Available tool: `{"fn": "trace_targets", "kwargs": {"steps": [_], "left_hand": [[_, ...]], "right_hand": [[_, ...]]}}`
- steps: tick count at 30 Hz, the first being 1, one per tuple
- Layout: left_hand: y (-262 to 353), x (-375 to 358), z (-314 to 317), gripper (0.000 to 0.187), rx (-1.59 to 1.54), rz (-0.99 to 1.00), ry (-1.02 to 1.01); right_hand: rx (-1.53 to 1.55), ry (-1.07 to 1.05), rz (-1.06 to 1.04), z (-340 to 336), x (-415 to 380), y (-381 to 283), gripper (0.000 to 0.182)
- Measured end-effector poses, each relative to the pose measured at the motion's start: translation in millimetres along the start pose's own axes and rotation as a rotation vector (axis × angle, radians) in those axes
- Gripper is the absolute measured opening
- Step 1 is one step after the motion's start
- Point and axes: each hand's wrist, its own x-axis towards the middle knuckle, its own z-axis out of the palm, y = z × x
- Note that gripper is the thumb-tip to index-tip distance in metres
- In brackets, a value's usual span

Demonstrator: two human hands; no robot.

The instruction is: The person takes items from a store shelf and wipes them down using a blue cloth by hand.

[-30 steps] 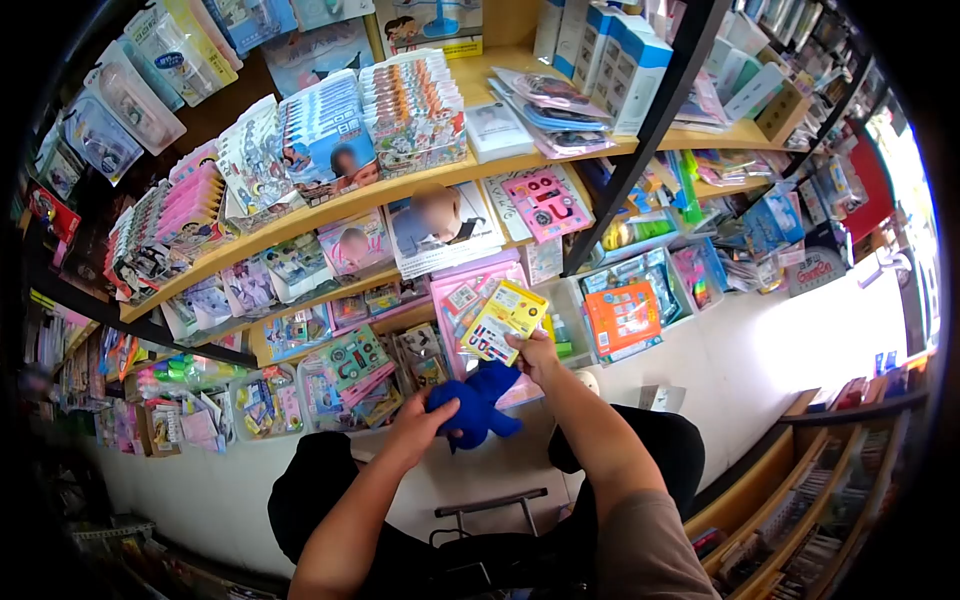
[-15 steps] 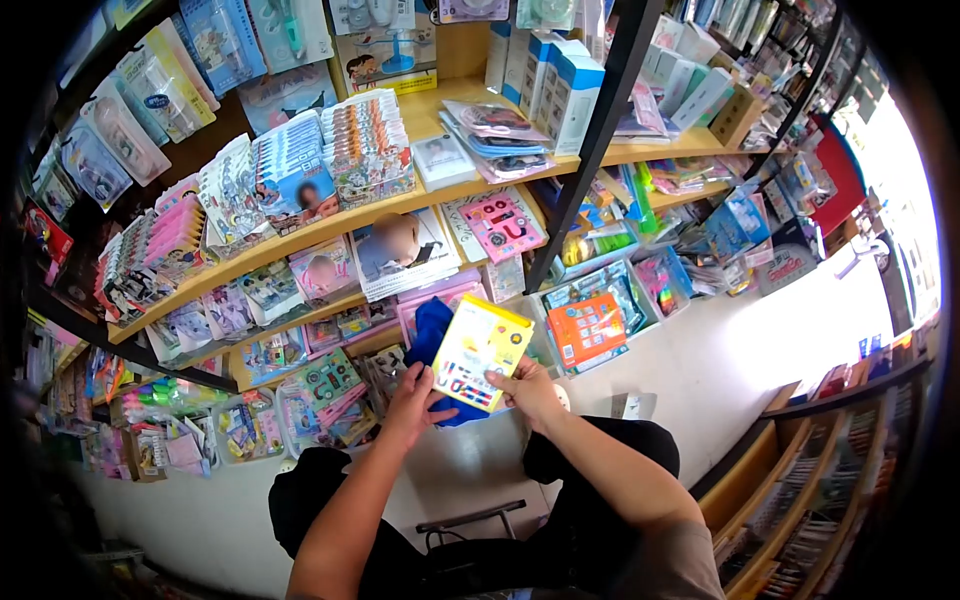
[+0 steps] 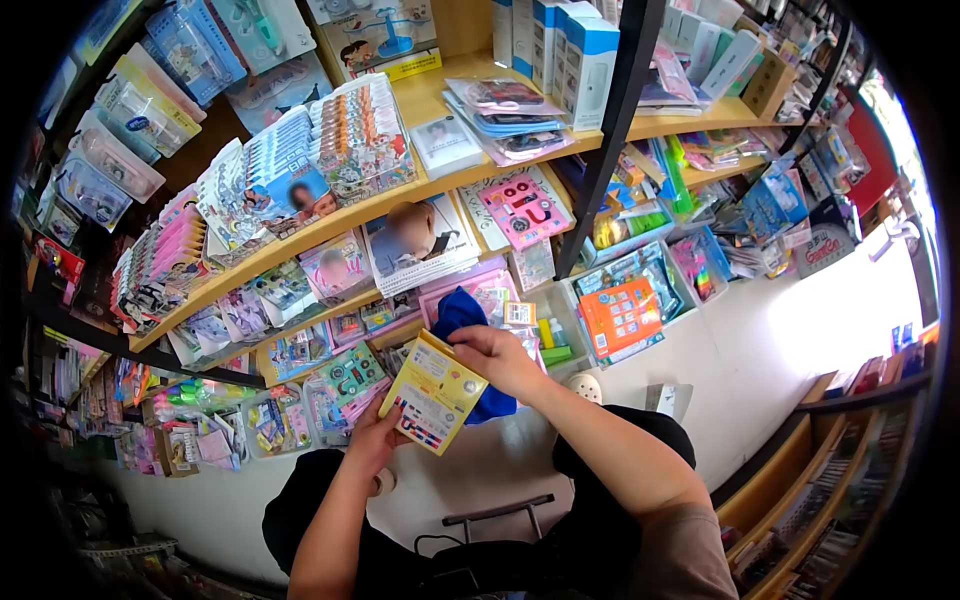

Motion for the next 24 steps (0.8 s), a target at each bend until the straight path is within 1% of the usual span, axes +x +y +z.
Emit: {"fn": "trace_targets", "kwargs": {"steps": [3,6,9,11,12,14,18,20,21,22,23,24], "left_hand": [[-2.1,-3.6,-4.5,0.021,-0.086,-0.003,0.034],[-6.6,-0.8,-14.5,0.020,-0.265,-0.030,0.136],[-12.2,-0.3,-15.6,0.021,-0.473,-0.020,0.149],[-13.3,-0.8,-17.0,0.026,-0.444,0.010,0.157],[-13.7,-0.7,-18.1,0.029,-0.428,0.024,0.160],[-15.7,3.0,-26.4,0.034,-0.467,-0.003,0.153],[-5.3,-2.4,-26.1,0.050,-0.428,-0.023,0.112],[-4.1,-5.0,-29.1,0.059,-0.415,-0.154,0.096],[-3.9,-6.8,-30.8,0.063,-0.408,-0.219,0.089],[-10.1,-5.6,-34.5,0.072,-0.422,-0.258,0.083],[-11.3,-6.0,-36.7,0.072,-0.507,-0.257,-0.002],[-9.9,-6.4,-37.7,0.072,-0.591,-0.255,-0.088]], "right_hand": [[-0.070,-0.056,-0.043,7.4,0.9,10.6,0.020],[-0.138,0.028,-0.038,21.2,-6.6,12.0,0.021],[-0.173,0.075,-0.062,36.0,-13.7,9.5,0.019],[-0.218,0.098,-0.064,43.9,-17.8,6.2,0.017],[-0.277,0.121,-0.127,48.7,-21.3,0.8,0.014],[-0.302,0.098,-0.167,54.5,-23.7,1.5,0.016],[-0.423,0.053,-0.324,69.1,-29.8,-3.6,0.022],[-0.501,-0.002,-0.375,75.7,-33.1,-0.6,0.026],[-0.563,-0.031,-0.434,78.7,-35.4,1.8,0.026],[-0.624,-0.059,-0.493,81.6,-37.7,4.0,0.027],[-0.685,-0.089,-0.555,84.2,-39.2,5.4,0.028],[-0.672,-0.102,-0.635,87.3,-41.9,3.0,0.029]]}}
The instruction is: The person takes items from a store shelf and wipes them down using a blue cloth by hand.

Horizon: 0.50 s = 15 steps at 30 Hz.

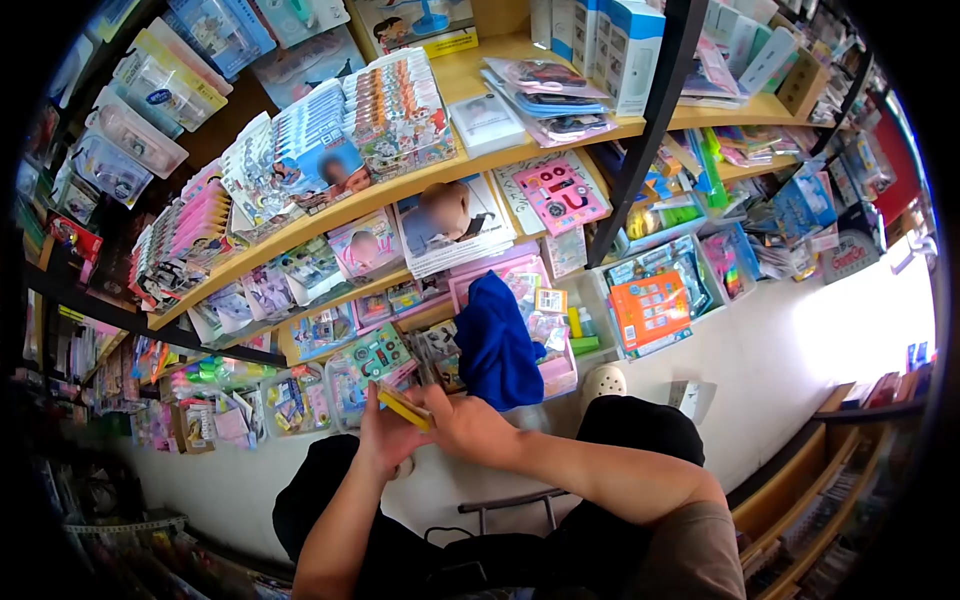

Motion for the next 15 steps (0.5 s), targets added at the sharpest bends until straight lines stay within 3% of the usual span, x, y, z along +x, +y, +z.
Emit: {"fn": "trace_targets", "kwargs": {"steps": [1,2,5,6,9,10,15], "left_hand": [[3.6,-2.9,10.1,0.073,-0.072,-0.020,-0.093],[5.7,-9.0,22.1,0.075,-0.061,0.021,0.081],[12.7,-8.2,30.2,0.078,0.026,0.232,0.014],[11.3,-17.5,41.5,0.085,0.031,0.212,-0.038],[15.7,-26.0,61.3,0.080,-0.044,0.285,-0.215],[19.6,-27.8,62.7,0.076,0.010,0.293,-0.290],[24.1,-33.2,72.0,0.071,-0.058,0.365,-0.234]], "right_hand": [[-0.026,-0.052,-0.043,1.4,-1.4,-0.7,0.031],[-0.053,-0.103,-0.086,1.6,-3.9,-0.7,0.032],[-0.125,-0.152,-0.245,2.4,-6.7,-4.6,0.034],[-0.147,-0.150,-0.302,3.4,-7.4,-6.5,0.033],[-0.179,-0.135,-0.329,10.0,-11.1,-10.8,0.043],[-0.191,-0.101,-0.309,10.7,-9.6,-11.6,0.045],[-0.219,0.037,-0.134,14.7,-6.0,-6.4,0.055]]}}
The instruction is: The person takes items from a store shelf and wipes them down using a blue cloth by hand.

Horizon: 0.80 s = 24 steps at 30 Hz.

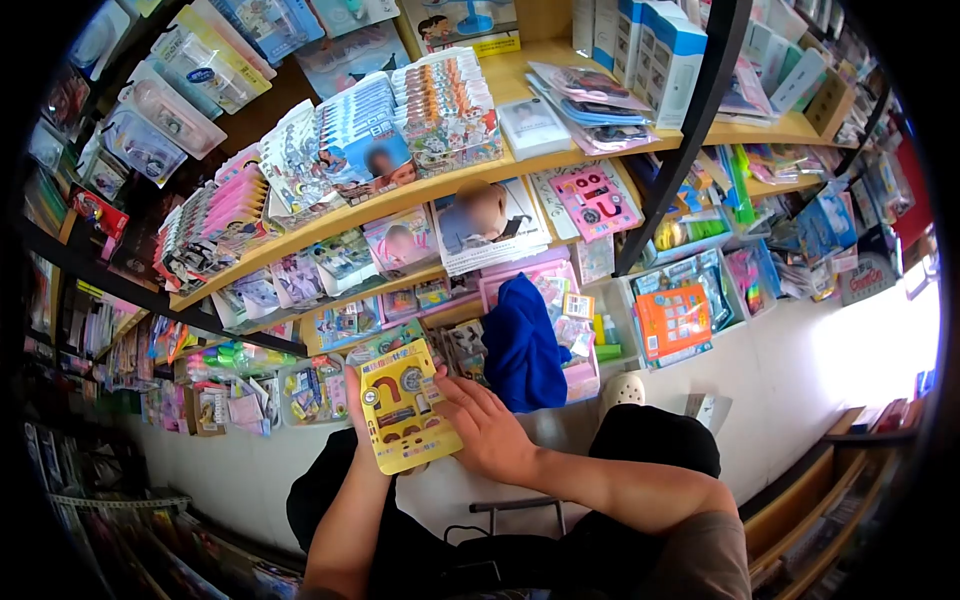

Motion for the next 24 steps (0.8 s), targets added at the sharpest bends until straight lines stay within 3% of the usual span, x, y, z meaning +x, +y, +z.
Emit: {"fn": "trace_targets", "kwargs": {"steps": [9,12,17,20,24], "left_hand": [[2.3,-5.2,-3.5,0.077,0.010,-0.011,0.110],[2.8,-1.5,-13.2,0.072,-0.017,0.002,0.014],[-16.9,-1.3,-19.6,0.075,0.142,0.017,0.024],[-25.0,0.0,-66.9,0.078,0.140,0.063,0.030],[-78.2,19.3,-42.0,0.078,0.277,0.001,0.069]], "right_hand": [[0.185,-0.091,0.074,10.3,-6.2,10.3,0.064],[0.242,-0.112,0.128,17.4,-12.6,10.2,0.067],[0.317,-0.119,0.386,30.0,-28.0,-9.5,0.057],[0.341,-0.157,0.474,34.9,-40.7,-18.5,0.055],[0.511,0.092,0.413,65.1,-73.7,-9.1,0.047]]}}
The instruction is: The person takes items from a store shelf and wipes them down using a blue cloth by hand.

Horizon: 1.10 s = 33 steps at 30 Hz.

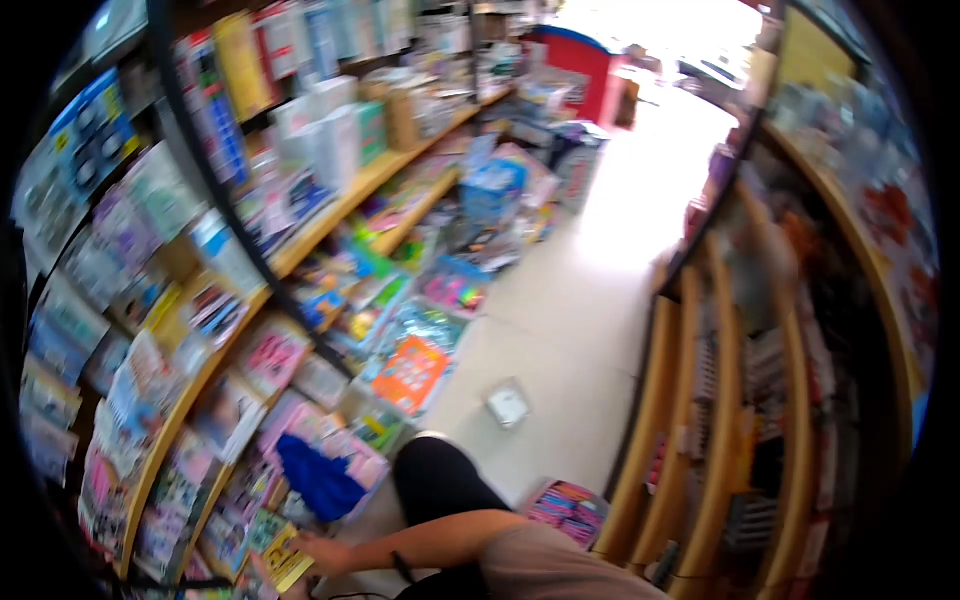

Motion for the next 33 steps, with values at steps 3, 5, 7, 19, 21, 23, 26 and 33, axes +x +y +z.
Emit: {"fn": "trace_targets", "kwargs": {"steps": [3,5,7,19,21,23,26,33], "left_hand": [[-57.8,5.8,72.7,0.078,0.162,-0.158,-0.075],[-109.1,5.8,121.0,0.078,0.216,-0.274,-0.142],[-140.8,0.3,148.4,0.078,0.275,-0.334,-0.188],[-109.2,13.4,151.3,0.078,0.393,-0.271,-0.108],[-90.1,11.7,142.1,0.079,0.385,-0.251,-0.101],[-72.1,9.2,132.4,0.079,0.367,-0.230,-0.102],[-39.2,3.7,115.8,0.079,0.324,-0.197,-0.127],[61.6,-26.9,45.6,0.079,0.174,-0.188,-0.445]], "right_hand": [[0.075,0.030,-0.072,-13.5,-26.4,-29.8,0.046],[0.114,0.074,-0.091,-27.3,-39.5,-24.5,0.045],[0.167,0.099,-0.119,-38.0,-47.0,-22.8,0.044],[0.354,0.103,-0.235,-42.7,-26.3,-18.2,0.036],[0.369,0.103,-0.232,-36.0,-18.7,-15.1,0.035],[0.391,0.112,-0.215,-28.6,-9.7,-10.5,0.034],[0.419,0.114,-0.169,-9.2,3.6,-7.5,0.032],[0.307,0.403,-0.269,-47.1,-8.4,-68.1,0.036]]}}
